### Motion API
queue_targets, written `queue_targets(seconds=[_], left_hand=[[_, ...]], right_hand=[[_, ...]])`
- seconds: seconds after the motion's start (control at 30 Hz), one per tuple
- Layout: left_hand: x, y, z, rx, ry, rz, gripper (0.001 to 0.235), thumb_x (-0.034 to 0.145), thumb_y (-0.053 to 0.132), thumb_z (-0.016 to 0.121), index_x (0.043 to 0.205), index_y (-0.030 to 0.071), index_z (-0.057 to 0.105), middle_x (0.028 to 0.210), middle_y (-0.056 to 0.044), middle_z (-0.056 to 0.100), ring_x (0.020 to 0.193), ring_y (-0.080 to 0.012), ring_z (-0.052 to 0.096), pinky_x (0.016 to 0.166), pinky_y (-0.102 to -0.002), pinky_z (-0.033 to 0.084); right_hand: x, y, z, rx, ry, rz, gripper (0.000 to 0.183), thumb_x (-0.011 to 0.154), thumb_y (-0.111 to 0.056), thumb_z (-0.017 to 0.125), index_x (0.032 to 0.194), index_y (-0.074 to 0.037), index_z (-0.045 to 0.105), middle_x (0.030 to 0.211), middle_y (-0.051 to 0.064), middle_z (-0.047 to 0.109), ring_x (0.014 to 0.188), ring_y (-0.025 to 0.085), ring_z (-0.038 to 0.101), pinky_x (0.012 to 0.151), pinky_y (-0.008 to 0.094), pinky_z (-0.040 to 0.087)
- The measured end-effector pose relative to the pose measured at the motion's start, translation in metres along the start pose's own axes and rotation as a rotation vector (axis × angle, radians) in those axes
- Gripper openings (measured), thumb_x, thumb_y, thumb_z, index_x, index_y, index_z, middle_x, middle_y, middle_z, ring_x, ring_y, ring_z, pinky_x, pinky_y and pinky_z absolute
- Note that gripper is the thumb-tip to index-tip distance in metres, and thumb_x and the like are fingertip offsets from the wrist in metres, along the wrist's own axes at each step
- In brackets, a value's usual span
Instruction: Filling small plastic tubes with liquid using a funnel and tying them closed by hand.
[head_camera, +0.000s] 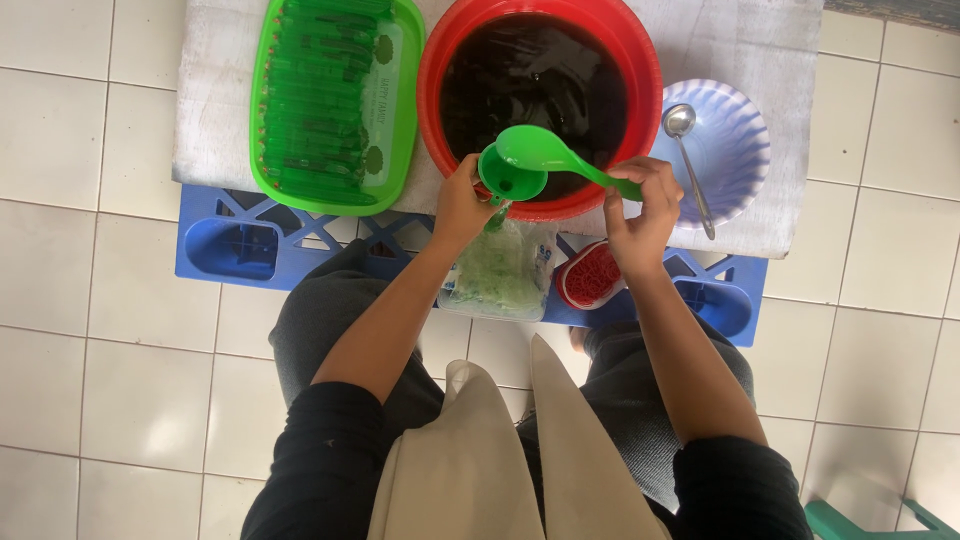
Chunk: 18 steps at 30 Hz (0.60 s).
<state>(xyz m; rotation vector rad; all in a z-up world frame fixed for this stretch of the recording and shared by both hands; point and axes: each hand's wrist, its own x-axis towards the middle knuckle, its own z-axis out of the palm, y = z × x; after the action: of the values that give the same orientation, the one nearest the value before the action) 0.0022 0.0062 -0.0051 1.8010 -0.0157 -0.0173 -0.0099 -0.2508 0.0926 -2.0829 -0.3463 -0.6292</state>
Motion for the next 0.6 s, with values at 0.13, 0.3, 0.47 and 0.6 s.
queue_targets(seconds=[0.13, 0.3, 0.47, 0.6], left_hand=[[-0.001, 0.011, -0.002, -0.013, -0.003, -0.013, 0.044, 0.084, 0.009, 0.085, 0.119, 0.010, 0.059, 0.109, -0.014, 0.074, 0.114, -0.0410, 0.066, 0.080, -0.050, 0.063], [-0.002, 0.013, -0.003, 0.017, 0.012, -0.010, 0.044, 0.083, 0.008, 0.085, 0.119, 0.010, 0.059, 0.108, -0.015, 0.074, 0.113, -0.0405, 0.066, 0.079, -0.049, 0.063], [-0.001, 0.012, -0.004, 0.013, 0.017, -0.006, 0.043, 0.084, 0.006, 0.083, 0.119, 0.010, 0.059, 0.109, -0.015, 0.074, 0.113, -0.0422, 0.066, 0.081, -0.051, 0.062], [-0.002, 0.022, -0.010, 0.023, 0.007, -0.012, 0.041, 0.085, 0.008, 0.083, 0.117, 0.011, 0.057, 0.110, -0.015, 0.073, 0.115, -0.0432, 0.065, 0.085, -0.056, 0.061]], right_hand=[[0.009, -0.008, -0.001, 0.002, 0.004, 0.119, 0.025, 0.091, 0.012, 0.066, 0.105, -0.010, 0.069, 0.110, 0.008, 0.069, 0.105, 0.030, 0.069, 0.091, 0.038, 0.042], [-0.012, 0.055, 0.011, 0.035, -0.148, 0.524, 0.016, 0.099, 0.001, 0.060, 0.110, -0.006, 0.069, 0.110, 0.016, 0.072, 0.101, 0.034, 0.073, 0.089, 0.044, 0.053], [-0.032, 0.102, 0.027, -0.352, -0.396, 0.553, 0.016, 0.097, -0.010, 0.062, 0.106, -0.020, 0.071, 0.106, 0.007, 0.071, 0.100, 0.036, 0.072, 0.092, 0.053, 0.047], [-0.057, 0.134, 0.042, -0.566, -0.613, 0.520, 0.019, 0.096, -0.014, 0.063, 0.108, -0.027, 0.071, 0.105, -0.003, 0.075, 0.101, 0.028, 0.072, 0.096, 0.051, 0.034]])
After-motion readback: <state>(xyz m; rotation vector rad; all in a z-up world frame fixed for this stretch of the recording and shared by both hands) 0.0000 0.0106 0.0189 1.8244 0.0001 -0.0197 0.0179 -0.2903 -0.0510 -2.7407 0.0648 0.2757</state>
